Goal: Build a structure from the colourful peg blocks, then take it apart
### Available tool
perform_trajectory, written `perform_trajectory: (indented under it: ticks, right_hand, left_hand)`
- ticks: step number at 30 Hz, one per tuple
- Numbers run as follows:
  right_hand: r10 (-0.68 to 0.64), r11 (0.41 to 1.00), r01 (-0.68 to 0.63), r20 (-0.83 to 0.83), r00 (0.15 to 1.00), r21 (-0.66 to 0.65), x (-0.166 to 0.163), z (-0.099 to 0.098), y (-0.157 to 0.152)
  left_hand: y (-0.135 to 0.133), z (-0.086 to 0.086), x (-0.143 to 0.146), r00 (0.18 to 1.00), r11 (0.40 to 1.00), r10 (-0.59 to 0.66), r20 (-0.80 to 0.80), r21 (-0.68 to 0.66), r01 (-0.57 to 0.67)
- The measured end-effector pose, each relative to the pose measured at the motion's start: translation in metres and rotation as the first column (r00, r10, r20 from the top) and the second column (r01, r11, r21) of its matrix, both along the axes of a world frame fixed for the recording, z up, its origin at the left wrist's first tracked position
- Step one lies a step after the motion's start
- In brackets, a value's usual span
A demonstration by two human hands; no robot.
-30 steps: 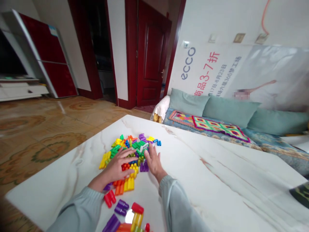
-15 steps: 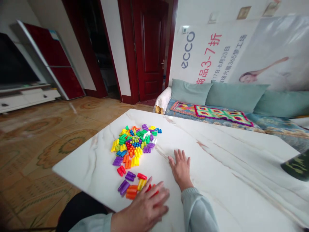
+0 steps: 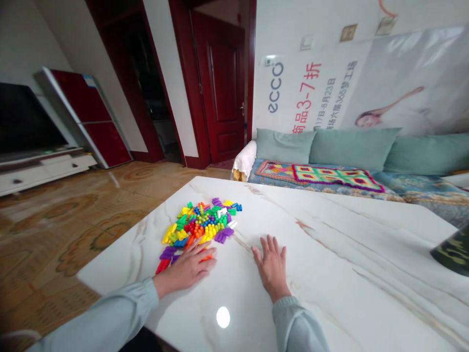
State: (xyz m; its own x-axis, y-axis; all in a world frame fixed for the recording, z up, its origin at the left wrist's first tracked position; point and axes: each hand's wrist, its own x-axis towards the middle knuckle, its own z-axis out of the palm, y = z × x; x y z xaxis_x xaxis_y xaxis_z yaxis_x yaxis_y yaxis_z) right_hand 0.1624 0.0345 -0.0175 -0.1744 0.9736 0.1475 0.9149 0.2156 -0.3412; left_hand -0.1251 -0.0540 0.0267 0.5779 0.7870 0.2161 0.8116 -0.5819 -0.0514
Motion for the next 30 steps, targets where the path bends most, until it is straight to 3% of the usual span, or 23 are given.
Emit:
perform_trajectory:
  ticks: [4,7,13,17,22,30]
  right_hand:
    - [-0.006,1.0,0.005,0.032,0.999,0.016,-0.001,-0.004,0.001]
    - [-0.007,1.0,0.006,0.056,0.998,0.016,-0.002,-0.007,0.002]
    - [-0.009,1.0,0.008,0.048,0.999,0.014,0.001,-0.01,0.003]
    - [-0.006,1.0,0.005,0.026,1.0,0.016,0.002,-0.009,0.003]
    - [-0.006,1.0,0.005,0.012,1.0,0.027,0.002,-0.007,0.003]
    - [-0.007,1.0,0.007,0.021,1.0,0.029,0.001,-0.01,0.004]
  left_hand:
    - [0.026,0.025,0.018,1.0,0.999,0.01,-0.009,-0.046,-0.01]
    - [0.07,0.034,0.045,1.0,1.0,0.016,0.01,0.002,-0.016]
    - [0.191,0.016,0.075,0.959,0.958,0.282,-0.012,-0.061,-0.282]
    - [0.237,0.001,0.071,0.936,0.931,0.351,-0.016,-0.104,-0.351]
    - [0.237,-0.003,0.058,0.939,0.928,0.339,-0.057,-0.145,-0.344]
    - [0.201,0.025,0.021,0.977,0.962,0.187,-0.103,-0.185,-0.203]
